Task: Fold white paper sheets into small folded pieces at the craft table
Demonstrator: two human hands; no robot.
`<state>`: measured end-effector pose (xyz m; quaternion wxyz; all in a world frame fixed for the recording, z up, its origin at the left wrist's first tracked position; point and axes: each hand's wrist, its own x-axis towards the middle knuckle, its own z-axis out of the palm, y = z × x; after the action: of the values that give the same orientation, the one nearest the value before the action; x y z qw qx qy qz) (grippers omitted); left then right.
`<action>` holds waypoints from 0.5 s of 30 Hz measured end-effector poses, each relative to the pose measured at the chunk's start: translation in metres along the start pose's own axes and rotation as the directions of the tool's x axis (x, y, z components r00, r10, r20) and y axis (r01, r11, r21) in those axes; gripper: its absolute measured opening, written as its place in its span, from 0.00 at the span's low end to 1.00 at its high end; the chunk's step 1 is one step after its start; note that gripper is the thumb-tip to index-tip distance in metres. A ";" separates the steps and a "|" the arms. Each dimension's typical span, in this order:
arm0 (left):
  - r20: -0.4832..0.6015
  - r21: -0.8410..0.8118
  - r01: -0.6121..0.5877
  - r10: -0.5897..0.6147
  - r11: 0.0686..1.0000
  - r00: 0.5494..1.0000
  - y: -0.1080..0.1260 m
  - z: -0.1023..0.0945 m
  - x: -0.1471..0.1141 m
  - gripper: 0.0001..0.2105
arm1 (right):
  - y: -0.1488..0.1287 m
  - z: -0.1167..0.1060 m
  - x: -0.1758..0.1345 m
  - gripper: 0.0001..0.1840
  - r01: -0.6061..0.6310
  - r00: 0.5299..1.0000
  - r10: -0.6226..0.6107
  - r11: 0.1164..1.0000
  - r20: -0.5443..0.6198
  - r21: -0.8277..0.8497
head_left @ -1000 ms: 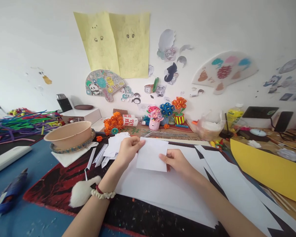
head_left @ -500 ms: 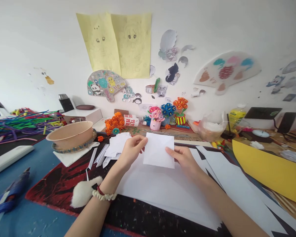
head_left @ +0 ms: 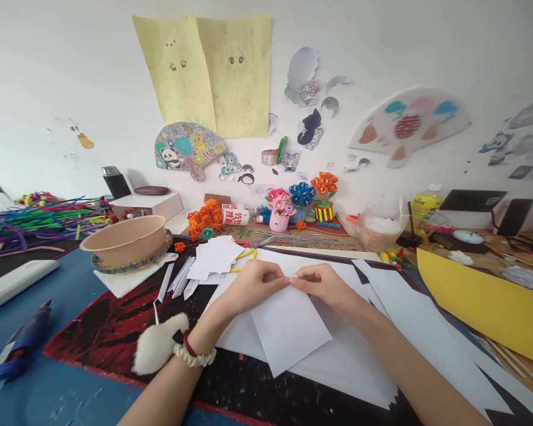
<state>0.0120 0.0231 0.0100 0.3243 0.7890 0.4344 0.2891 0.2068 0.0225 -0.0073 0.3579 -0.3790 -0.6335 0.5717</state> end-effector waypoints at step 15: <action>-0.049 -0.075 0.056 -0.060 0.996 0.997 0.001 0.002 0.002 0.08 | 0.007 0.006 0.003 0.18 0.093 0.987 -0.094 0.995 -0.127 -0.021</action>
<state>0.0147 0.0236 0.0097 0.3500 0.7561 0.4542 0.3154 0.2005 0.0229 -0.0147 0.4212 -0.3874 -0.6308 0.5240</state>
